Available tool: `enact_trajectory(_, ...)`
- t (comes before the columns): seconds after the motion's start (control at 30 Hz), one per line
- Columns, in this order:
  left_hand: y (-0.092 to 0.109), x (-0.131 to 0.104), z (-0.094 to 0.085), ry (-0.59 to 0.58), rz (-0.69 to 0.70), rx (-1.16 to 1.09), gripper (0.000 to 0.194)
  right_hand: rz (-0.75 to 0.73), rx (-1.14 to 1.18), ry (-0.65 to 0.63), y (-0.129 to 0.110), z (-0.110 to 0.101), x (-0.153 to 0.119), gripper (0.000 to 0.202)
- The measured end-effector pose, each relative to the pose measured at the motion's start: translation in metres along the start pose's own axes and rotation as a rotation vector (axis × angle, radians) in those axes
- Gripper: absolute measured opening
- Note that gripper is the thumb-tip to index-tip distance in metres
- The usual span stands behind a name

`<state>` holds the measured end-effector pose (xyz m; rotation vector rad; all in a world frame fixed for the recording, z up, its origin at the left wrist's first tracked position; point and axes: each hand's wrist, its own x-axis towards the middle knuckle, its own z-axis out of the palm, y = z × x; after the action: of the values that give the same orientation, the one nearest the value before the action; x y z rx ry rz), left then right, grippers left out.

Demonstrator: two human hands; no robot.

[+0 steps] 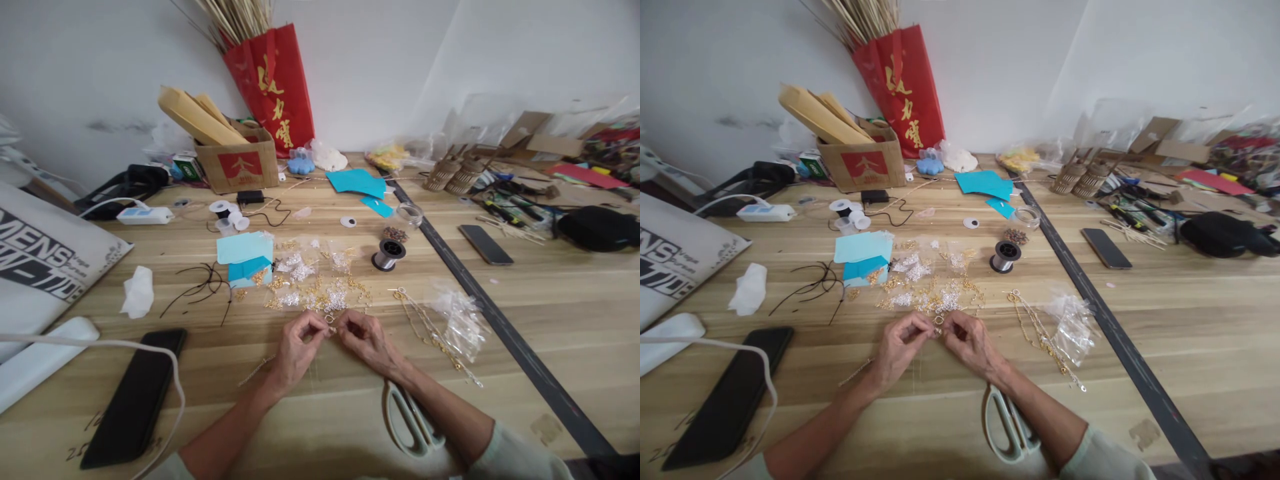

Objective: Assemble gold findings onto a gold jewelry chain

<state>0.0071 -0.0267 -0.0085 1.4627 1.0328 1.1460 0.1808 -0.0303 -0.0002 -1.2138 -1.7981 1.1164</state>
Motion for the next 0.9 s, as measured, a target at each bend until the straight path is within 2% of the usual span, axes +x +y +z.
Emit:
enact_trajectory(0.23,-0.005,0.001,-0.002,0.019,-0.045,-0.029,0.011,-0.010,-0.042,0.075,0.009,-0.003,0.001,0.010)
enact_trajectory(0.37,-0.006,0.002,-0.003,0.012,-0.087,-0.038,0.010,0.010,-0.010,0.072,0.013,-0.003,0.002,0.010)
enact_trajectory(0.47,-0.007,0.002,-0.003,-0.002,-0.133,-0.059,0.007,0.058,0.096,0.052,0.012,-0.003,0.002,0.012)
enact_trajectory(0.67,-0.009,0.002,-0.002,-0.020,-0.186,-0.096,0.006,0.092,0.481,-0.002,0.004,-0.001,0.004,0.025)
enact_trajectory(0.9,-0.008,0.004,-0.001,-0.033,-0.227,-0.154,0.008,0.101,0.574,-0.022,-0.001,-0.001,0.005,0.029)
